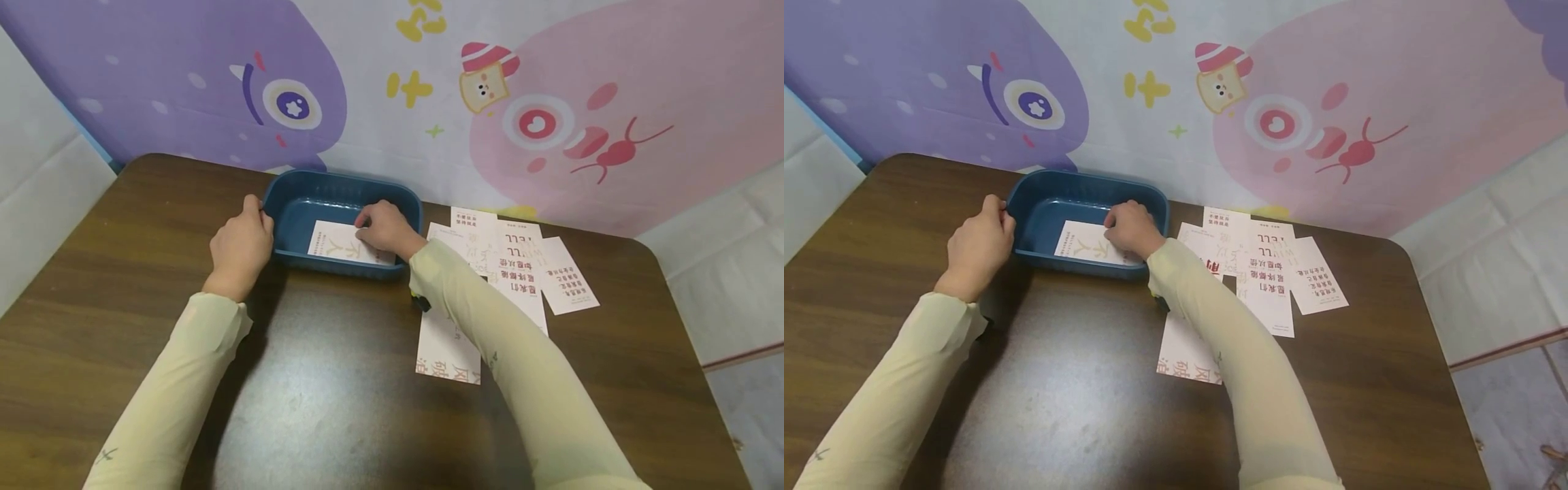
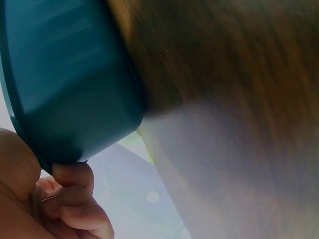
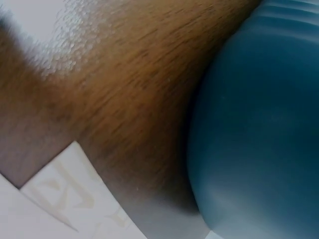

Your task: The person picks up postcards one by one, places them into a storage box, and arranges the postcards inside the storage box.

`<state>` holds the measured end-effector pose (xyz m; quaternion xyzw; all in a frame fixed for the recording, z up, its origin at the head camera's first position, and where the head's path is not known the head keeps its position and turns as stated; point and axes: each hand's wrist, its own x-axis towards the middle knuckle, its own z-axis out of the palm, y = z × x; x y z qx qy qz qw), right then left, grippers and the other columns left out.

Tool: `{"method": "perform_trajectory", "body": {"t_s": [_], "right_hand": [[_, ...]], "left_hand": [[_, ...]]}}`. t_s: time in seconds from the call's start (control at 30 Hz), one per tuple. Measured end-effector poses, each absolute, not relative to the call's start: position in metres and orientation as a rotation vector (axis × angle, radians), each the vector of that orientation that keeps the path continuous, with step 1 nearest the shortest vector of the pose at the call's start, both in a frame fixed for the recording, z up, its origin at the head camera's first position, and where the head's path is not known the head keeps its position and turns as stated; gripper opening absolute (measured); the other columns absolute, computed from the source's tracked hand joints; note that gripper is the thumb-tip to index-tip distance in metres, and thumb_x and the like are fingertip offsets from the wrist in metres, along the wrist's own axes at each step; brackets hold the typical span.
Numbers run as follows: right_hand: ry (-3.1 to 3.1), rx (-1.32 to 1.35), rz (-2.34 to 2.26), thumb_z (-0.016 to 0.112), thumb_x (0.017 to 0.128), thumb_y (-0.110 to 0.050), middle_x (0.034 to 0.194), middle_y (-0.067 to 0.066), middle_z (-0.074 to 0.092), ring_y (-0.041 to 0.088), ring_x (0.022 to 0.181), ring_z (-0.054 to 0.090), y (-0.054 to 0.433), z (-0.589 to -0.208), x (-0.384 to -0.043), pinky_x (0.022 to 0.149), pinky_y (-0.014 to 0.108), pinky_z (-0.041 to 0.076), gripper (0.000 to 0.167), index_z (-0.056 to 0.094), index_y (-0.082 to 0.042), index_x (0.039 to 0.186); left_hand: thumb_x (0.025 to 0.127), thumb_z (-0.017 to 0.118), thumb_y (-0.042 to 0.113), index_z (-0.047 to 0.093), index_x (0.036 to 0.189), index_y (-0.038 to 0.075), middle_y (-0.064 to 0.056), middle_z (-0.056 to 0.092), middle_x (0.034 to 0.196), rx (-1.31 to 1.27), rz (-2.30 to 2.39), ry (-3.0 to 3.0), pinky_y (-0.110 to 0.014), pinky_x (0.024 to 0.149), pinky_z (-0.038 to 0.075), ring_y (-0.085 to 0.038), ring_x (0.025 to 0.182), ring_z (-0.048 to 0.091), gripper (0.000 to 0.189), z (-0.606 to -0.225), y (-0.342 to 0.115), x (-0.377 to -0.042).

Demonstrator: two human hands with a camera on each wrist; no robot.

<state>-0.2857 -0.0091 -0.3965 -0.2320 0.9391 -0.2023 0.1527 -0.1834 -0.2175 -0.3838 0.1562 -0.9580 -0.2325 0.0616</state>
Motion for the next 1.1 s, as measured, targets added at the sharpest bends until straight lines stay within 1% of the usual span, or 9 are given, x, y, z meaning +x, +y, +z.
{"method": "perform_trajectory", "body": {"t_s": [0.2,0.37,0.47,0.57,0.7,0.9,1.1], "right_hand": [[2.755,-0.557,-0.638,0.053,0.091,-0.025,0.11,0.007,0.058,0.019,0.1,0.05,-0.004,-0.389,-0.282,0.087,0.035,0.044,0.022,0.068,-0.01,0.098],[2.783,-0.554,-0.655,0.051,0.093,-0.024,0.11,0.006,0.063,0.017,0.085,0.057,0.0,-0.378,-0.28,0.079,0.033,0.048,0.024,0.068,-0.01,0.103],[2.802,-0.581,-0.677,0.053,0.092,-0.023,0.103,0.006,0.067,0.018,0.075,0.058,0.005,-0.372,-0.281,0.074,0.031,0.048,0.024,0.068,-0.008,0.102],[2.821,-0.567,-0.693,0.054,0.091,-0.024,0.097,0.006,0.068,0.017,0.071,0.055,0.009,-0.367,-0.283,0.068,0.03,0.045,0.022,0.068,-0.007,0.098],[2.825,-0.538,-0.714,0.054,0.092,-0.025,0.094,0.006,0.066,0.017,0.069,0.052,0.014,-0.361,-0.285,0.067,0.03,0.043,0.022,0.066,-0.007,0.097],[2.843,-0.468,-0.714,0.052,0.092,-0.027,0.099,0.007,0.064,0.019,0.074,0.053,0.024,-0.352,-0.288,0.072,0.033,0.044,0.025,0.064,-0.008,0.103],[2.887,-0.377,-0.708,0.053,0.091,-0.027,0.093,0.007,0.063,0.018,0.071,0.053,0.042,-0.347,-0.291,0.067,0.031,0.044,0.025,0.063,-0.008,0.102]], "left_hand": [[0.097,0.027,0.023,0.041,0.121,0.004,-0.031,0.062,0.099,0.455,-0.706,-2.929,-0.057,0.066,0.043,-0.049,0.081,0.059,0.034,-0.385,-0.216,-0.187],[0.097,0.027,0.023,0.04,0.122,0.003,-0.031,0.061,0.098,0.437,-0.711,-2.952,-0.056,0.065,0.042,-0.049,0.08,0.058,0.035,-0.388,-0.218,-0.189],[0.098,0.027,0.024,0.04,0.122,0.003,-0.032,0.061,0.098,0.43,-0.71,-2.955,-0.056,0.064,0.042,-0.049,0.081,0.058,0.035,-0.39,-0.22,-0.191],[0.098,0.027,0.024,0.04,0.122,0.002,-0.032,0.061,0.099,0.423,-0.705,-2.952,-0.056,0.064,0.042,-0.05,0.081,0.058,0.035,-0.391,-0.223,-0.192],[0.097,0.026,0.024,0.04,0.122,0.002,-0.033,0.06,0.099,0.432,-0.7,-2.958,-0.055,0.063,0.042,-0.049,0.081,0.058,0.035,-0.393,-0.228,-0.193],[0.097,0.026,0.024,0.04,0.122,0.002,-0.034,0.06,0.097,0.442,-0.697,-2.953,-0.056,0.061,0.041,-0.05,0.081,0.058,0.036,-0.396,-0.235,-0.193],[0.097,0.026,0.024,0.04,0.121,0.001,-0.034,0.06,0.096,0.422,-0.685,-2.941,-0.056,0.062,0.041,-0.052,0.081,0.058,0.036,-0.397,-0.239,-0.194]]}}
